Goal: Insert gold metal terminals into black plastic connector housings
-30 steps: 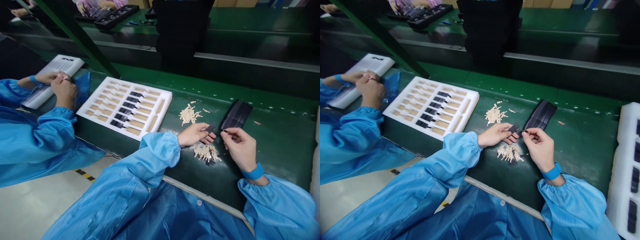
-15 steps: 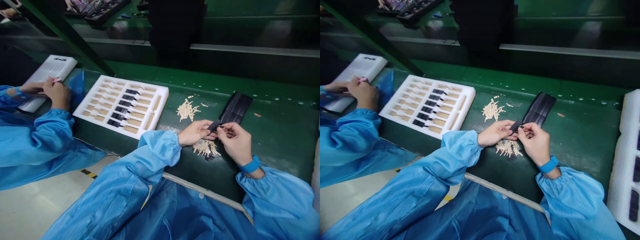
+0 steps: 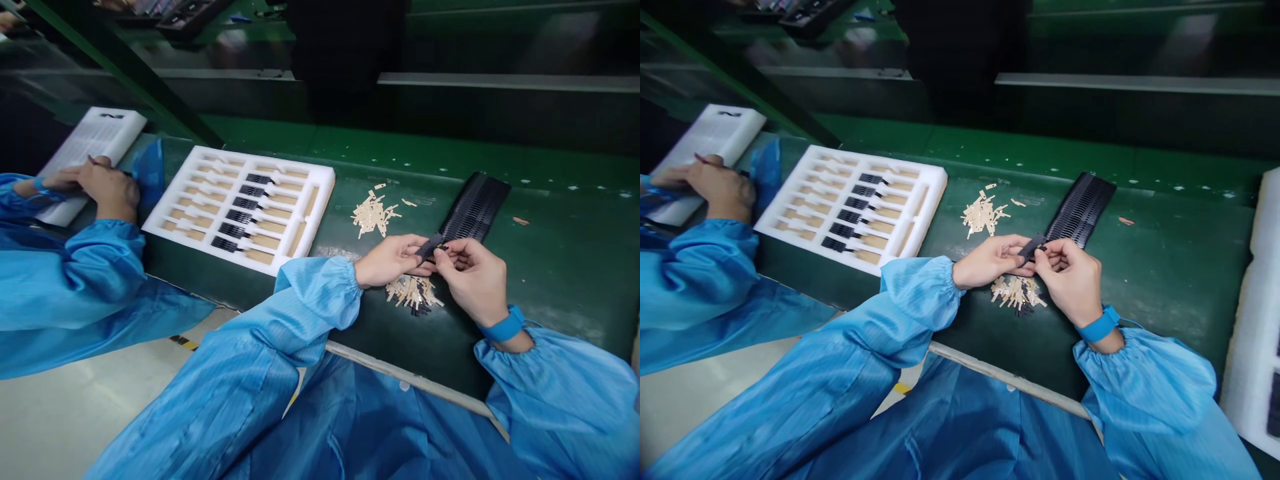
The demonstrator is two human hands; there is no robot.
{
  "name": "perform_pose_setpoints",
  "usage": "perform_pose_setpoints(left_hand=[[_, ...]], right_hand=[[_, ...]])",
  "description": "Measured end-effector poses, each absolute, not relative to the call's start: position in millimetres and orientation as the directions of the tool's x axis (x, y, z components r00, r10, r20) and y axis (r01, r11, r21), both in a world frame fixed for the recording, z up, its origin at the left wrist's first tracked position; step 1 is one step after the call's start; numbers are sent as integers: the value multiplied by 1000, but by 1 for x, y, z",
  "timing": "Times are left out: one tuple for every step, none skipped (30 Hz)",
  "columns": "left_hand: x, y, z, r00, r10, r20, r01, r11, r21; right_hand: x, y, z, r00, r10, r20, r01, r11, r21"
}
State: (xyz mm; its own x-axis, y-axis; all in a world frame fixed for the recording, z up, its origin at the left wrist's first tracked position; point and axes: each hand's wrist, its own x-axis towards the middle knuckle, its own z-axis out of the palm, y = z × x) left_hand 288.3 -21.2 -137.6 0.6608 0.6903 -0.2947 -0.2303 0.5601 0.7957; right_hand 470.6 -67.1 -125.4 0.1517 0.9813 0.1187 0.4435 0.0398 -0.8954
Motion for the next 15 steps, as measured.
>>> perform_pose_setpoints(left_hand=[[288,-21,-138,660,693,-290,-228,553,802],[288,-22,-138,659,696,-285,-225,544,808],[288,-22,-138,659,697,-281,-221,537,814],[288,-22,-137,658,699,-278,-217,530,820],[288,-22,-137,656,703,-276,-215,524,824],[288,-23,-137,653,706,-275,-214,520,827],[288,-23,-136,651,707,-275,-212,518,829],[288,-23,-136,650,708,-276,-210,517,830],[288,-23,-135,649,708,-278,-208,517,831],[288,-23,-135,649,708,-280,-205,516,831],[288,-23,-135,649,707,-281,-202,516,833],[288,-23,-135,651,706,-280,-199,515,834],[288,-23,-136,653,705,-277,-199,512,836],[288,-23,-136,655,705,-273,-199,510,837],[288,-23,-136,656,705,-269,-201,507,838]], right_hand=[[471,-67,-126,151,982,117,445,38,-895],[471,-67,-126,152,982,115,448,36,-894],[471,-67,-126,151,982,117,451,37,-892],[471,-67,-126,150,981,121,455,40,-890],[471,-67,-127,149,981,125,459,44,-887],[472,-67,-127,147,981,129,462,47,-886],[472,-67,-128,147,981,130,463,48,-885],[472,-67,-128,146,981,130,462,49,-885],[472,-67,-128,145,981,129,461,48,-886],[472,-67,-128,145,981,128,460,48,-887],[472,-67,-128,143,981,128,461,49,-886],[472,-67,-128,142,981,129,464,49,-884],[472,-67,-128,143,981,130,468,49,-882],[471,-67,-128,144,981,130,472,48,-881],[471,-67,-127,146,981,130,474,46,-879]])
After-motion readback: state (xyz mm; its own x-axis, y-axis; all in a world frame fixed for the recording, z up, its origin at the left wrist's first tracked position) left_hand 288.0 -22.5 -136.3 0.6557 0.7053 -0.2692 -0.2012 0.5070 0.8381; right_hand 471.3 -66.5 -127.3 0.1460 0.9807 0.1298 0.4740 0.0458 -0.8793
